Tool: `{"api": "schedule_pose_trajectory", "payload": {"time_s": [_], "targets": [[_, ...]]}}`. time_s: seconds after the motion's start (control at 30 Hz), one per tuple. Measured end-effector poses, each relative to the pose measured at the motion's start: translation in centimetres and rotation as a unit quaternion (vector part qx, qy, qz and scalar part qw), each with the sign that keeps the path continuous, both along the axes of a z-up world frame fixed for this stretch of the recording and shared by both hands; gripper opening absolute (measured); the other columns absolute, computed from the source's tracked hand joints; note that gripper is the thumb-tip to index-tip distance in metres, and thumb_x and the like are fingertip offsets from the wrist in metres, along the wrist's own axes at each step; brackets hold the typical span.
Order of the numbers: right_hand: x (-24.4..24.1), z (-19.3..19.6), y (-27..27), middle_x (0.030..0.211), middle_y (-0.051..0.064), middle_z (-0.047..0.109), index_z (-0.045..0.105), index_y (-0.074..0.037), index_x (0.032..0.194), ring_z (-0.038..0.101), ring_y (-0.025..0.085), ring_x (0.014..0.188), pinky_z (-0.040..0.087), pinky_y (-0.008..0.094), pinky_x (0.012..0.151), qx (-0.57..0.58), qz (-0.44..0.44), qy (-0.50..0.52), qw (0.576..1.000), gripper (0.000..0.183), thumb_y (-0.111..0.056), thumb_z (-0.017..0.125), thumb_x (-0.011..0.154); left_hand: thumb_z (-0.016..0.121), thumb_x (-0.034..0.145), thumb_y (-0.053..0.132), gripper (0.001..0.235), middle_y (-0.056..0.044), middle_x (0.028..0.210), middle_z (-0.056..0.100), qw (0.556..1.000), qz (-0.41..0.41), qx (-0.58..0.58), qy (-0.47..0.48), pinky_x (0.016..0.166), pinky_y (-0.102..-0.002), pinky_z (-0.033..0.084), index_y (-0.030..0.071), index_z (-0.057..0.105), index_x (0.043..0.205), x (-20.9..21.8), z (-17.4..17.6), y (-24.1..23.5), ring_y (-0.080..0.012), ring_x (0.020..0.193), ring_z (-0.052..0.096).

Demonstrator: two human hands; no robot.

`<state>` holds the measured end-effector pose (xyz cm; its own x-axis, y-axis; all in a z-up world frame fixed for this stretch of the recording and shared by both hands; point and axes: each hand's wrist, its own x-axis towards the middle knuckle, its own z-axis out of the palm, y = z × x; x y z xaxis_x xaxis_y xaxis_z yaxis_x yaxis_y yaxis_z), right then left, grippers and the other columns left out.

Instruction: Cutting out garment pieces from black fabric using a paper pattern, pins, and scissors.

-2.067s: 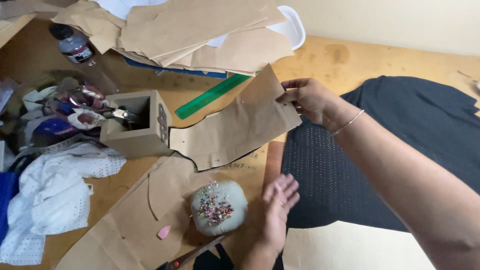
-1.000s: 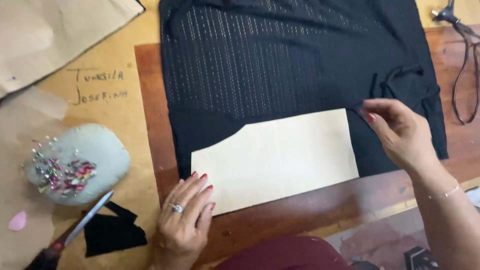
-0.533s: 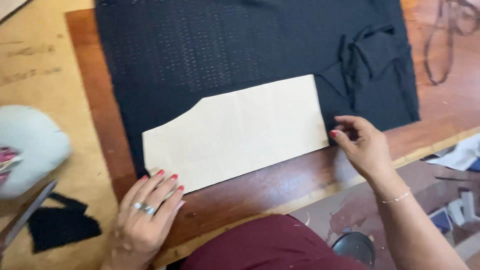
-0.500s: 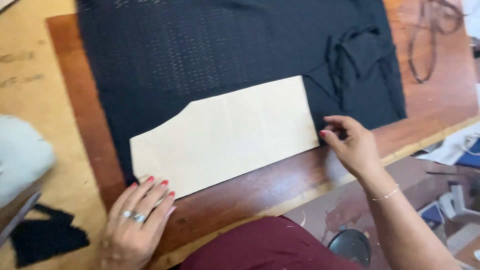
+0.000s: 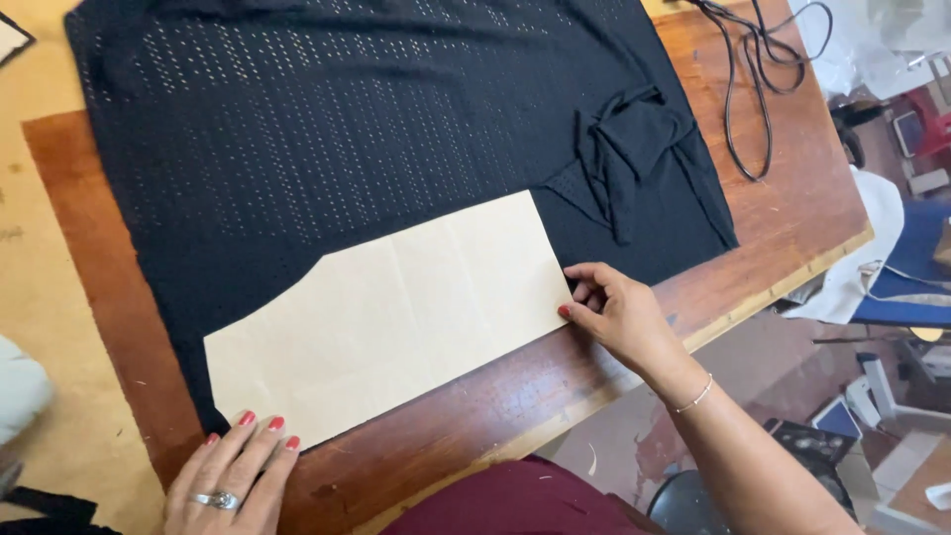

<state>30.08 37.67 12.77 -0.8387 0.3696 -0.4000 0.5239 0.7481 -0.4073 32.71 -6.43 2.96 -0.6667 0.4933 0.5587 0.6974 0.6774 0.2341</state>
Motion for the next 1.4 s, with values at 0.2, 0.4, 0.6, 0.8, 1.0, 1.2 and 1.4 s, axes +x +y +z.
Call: {"api": "schedule_pose_trajectory", "payload": {"time_s": [0.2,0.4,0.6,0.8,1.0,1.2,1.4], "targets": [[0.1,-0.4,0.8,0.087,-0.009,0.073,0.072,-0.024,0.124,0.064,0.009,0.076,0.048,0.025,0.077,0.038,-0.024,-0.031,0.998,0.039,-0.028,0.078,0.085,0.052,0.103,0.007,0.02,-0.009,0.117,0.075,0.999,0.017,0.007,0.038,0.103,-0.047,0.048,0.011,0.072,0.106,0.2,0.9,1.8,-0.0302,0.114,0.07],[0.2,-3.0,1.9,0.092,-0.004,0.077,0.074,-0.019,0.128,0.066,0.012,0.084,0.045,0.028,0.086,0.049,-0.002,-0.012,0.999,0.045,-0.027,0.082,0.085,0.054,0.104,0.003,0.019,-0.02,0.118,0.072,0.999,-0.042,0.022,0.01,0.1,-0.051,0.057,-0.003,0.071,0.11,1.1,6.2,2.7,-0.039,0.114,0.07],[0.4,-3.4,2.5,0.092,-0.001,0.076,0.072,-0.012,0.128,0.064,0.011,0.086,0.042,0.028,0.086,0.013,-0.041,-0.001,0.999,0.044,-0.022,0.082,0.086,0.071,0.102,0.014,0.03,-0.023,0.132,0.067,0.998,-0.042,0.035,-0.038,0.11,-0.055,0.049,-0.005,0.065,0.125,1.9,3.4,3.2,-0.0423,0.128,0.063],[0.4,-2.9,1.7,0.089,0.004,0.073,0.072,-0.005,0.122,0.06,0.012,0.083,0.039,0.025,0.087,-0.037,-0.069,0.021,0.997,0.037,-0.011,0.082,0.087,0.074,0.099,0.014,0.035,-0.024,0.134,0.066,0.996,-0.046,0.03,-0.072,0.113,-0.056,0.045,-0.006,0.064,0.127,2.3,3.4,3.1,-0.0438,0.131,0.06],[0.3,-2.5,1.1,0.088,0.006,0.074,0.071,-0.003,0.122,0.062,0.012,0.083,0.041,0.025,0.087,-0.044,-0.084,0.019,0.995,0.037,-0.008,0.082,0.087,0.077,0.096,0.015,0.039,-0.025,0.134,0.065,0.996,-0.05,0.022,-0.074,0.115,-0.056,0.043,-0.006,0.064,0.126,2.4,3.5,3.1,-0.0442,0.132,0.059],[0.2,-2.2,0.8,0.089,0.003,0.075,0.072,-0.007,0.121,0.061,0.012,0.083,0.039,0.028,0.087,-0.01,-0.074,0.006,0.997,0.038,-0.016,0.083,0.086,0.077,0.097,0.015,0.034,-0.025,0.132,0.067,0.997,-0.05,0.027,-0.061,0.114,-0.055,0.045,-0.006,0.066,0.123,2.4,3.5,3.0,-0.0436,0.13,0.061],[0.7,-4.6,3.0,0.088,0.003,0.077,0.072,-0.008,0.119,0.065,0.012,0.081,0.042,0.026,0.084,-0.015,-0.07,0.039,0.997,0.039,-0.015,0.085,0.084,0.074,0.097,0.015,0.033,-0.025,0.13,0.067,0.998,-0.054,0.021,-0.035,0.111,-0.056,0.047,-0.006,0.065,0.121,2.3,3.0,3.0,-0.0431,0.127,0.062]]}}
